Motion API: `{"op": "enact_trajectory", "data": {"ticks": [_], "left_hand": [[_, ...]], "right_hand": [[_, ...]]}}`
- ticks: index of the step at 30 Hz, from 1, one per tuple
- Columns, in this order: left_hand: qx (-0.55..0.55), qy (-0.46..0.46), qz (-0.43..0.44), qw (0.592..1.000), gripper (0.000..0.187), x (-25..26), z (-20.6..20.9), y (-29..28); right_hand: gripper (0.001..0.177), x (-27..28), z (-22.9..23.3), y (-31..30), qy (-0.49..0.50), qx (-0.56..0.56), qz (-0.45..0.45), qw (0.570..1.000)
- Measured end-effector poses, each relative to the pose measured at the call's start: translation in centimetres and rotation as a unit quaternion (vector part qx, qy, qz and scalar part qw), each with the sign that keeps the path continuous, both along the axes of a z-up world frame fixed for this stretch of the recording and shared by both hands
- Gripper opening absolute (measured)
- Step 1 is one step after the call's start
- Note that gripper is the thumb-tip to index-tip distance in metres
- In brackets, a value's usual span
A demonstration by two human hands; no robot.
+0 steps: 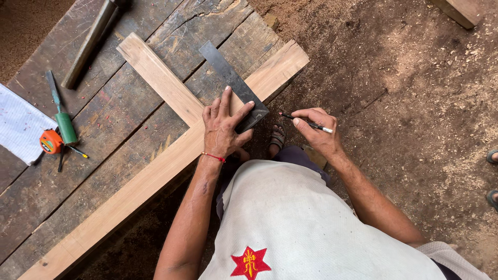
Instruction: The person measures and marks wooden beams using a square and a pencil. They then fit wooden pieces into slots in the beams and use a measuring tape to verify dimensions.
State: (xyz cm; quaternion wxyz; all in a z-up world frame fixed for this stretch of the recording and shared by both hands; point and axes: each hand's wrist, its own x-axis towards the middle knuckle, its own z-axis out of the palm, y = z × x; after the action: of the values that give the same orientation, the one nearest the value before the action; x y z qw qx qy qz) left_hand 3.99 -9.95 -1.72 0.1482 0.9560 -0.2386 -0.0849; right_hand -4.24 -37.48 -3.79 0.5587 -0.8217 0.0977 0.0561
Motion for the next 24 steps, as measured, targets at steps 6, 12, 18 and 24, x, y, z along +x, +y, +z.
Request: {"op": "enact_trajectory", "data": {"ticks": [6,12,18,24], "left_hand": [[-0.004,-0.002,0.005,1.000,0.074,-0.2,-0.1,0.0],[0.006,0.003,0.011,1.000,0.075,-0.2,0.2,-0.3],[-0.019,0.000,0.001,1.000,0.076,-0.2,0.8,-0.3],[-0.039,-0.012,-0.009,0.999,0.077,-0.1,1.4,-0.4]], "right_hand": [[0.022,0.1,-0.4,0.5,-0.018,0.013,0.009,1.000],[0.022,0.6,0.2,0.8,-0.047,0.013,0.012,0.999],[0.023,1.7,2.3,1.9,-0.098,0.011,0.018,0.995],[0.027,4.1,0.9,3.7,-0.149,0.007,0.024,0.989]]}}
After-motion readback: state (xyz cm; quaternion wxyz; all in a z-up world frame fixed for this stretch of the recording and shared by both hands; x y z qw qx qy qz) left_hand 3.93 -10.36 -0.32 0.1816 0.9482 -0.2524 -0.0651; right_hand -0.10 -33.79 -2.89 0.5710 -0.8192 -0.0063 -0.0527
